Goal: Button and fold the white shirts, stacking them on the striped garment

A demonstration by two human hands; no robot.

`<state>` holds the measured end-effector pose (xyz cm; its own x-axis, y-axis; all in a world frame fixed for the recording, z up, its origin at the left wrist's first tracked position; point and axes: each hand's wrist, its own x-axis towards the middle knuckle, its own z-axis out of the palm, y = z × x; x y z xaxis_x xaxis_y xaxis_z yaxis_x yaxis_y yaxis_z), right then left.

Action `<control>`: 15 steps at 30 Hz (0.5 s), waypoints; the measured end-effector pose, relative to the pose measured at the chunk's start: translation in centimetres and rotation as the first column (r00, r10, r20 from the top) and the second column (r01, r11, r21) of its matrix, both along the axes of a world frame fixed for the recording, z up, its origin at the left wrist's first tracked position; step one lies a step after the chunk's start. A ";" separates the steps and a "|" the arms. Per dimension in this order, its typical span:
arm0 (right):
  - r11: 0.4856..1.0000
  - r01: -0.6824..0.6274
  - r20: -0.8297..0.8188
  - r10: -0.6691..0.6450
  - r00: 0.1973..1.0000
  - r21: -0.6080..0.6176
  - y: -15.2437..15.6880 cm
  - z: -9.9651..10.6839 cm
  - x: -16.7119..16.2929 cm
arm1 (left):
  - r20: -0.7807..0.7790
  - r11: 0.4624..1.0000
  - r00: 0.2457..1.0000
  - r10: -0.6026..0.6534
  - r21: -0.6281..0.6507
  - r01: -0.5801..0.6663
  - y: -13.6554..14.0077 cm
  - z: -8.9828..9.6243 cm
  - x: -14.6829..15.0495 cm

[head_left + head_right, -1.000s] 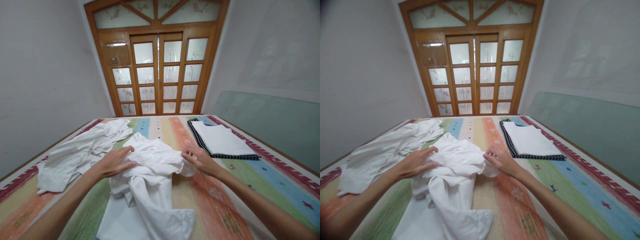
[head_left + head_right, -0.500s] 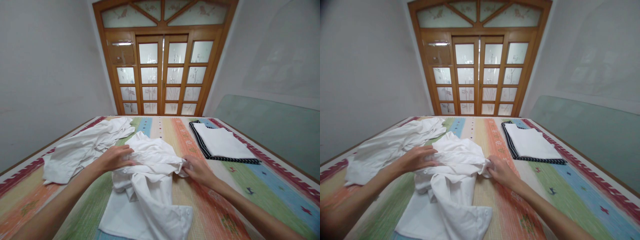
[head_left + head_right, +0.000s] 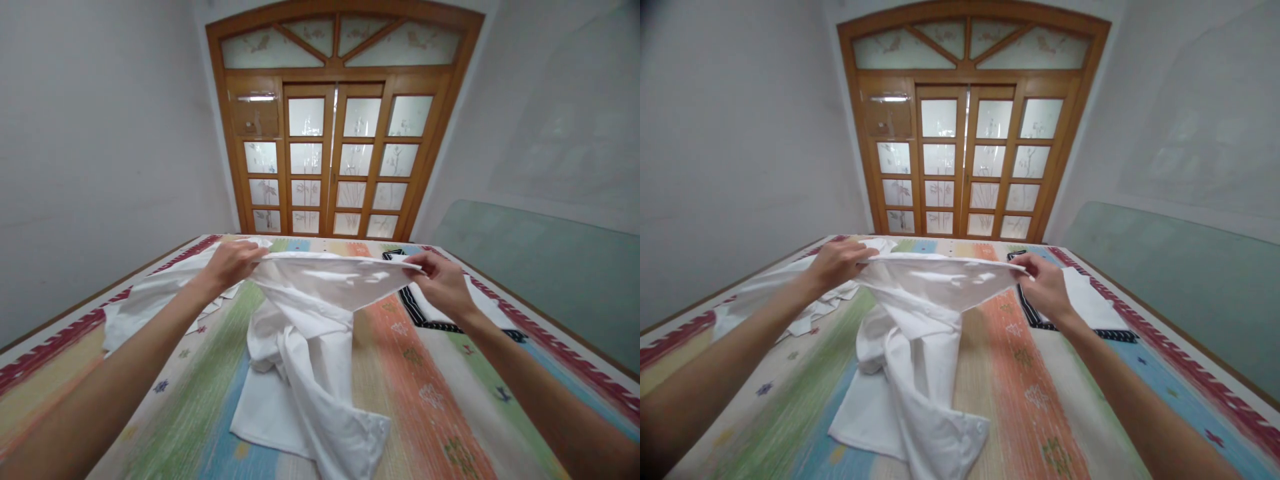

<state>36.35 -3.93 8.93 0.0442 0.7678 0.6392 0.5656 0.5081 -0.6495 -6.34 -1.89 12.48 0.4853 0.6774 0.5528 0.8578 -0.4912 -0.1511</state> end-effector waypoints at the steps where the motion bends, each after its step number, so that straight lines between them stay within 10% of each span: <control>1: 0.998 0.048 0.017 -0.049 0.999 0.041 0.3 1.2 0.3 | 0.010 0.999 1.000 0.021 0.043 -0.021 0.4 0.8 0.2; 9: 0.836 0.439 -0.002 -0.465 0.886 0.330 3.1 9.4 0.1 | 0.447 0.966 0.877 0.173 0.095 -0.239 4.8 4.9 0.8; 15: 0.814 0.513 -0.155 -0.490 0.858 0.272 6.0 10.3 -0.4 | 0.904 0.998 0.425 0.036 -0.015 -0.053 7.8 5.4 0.8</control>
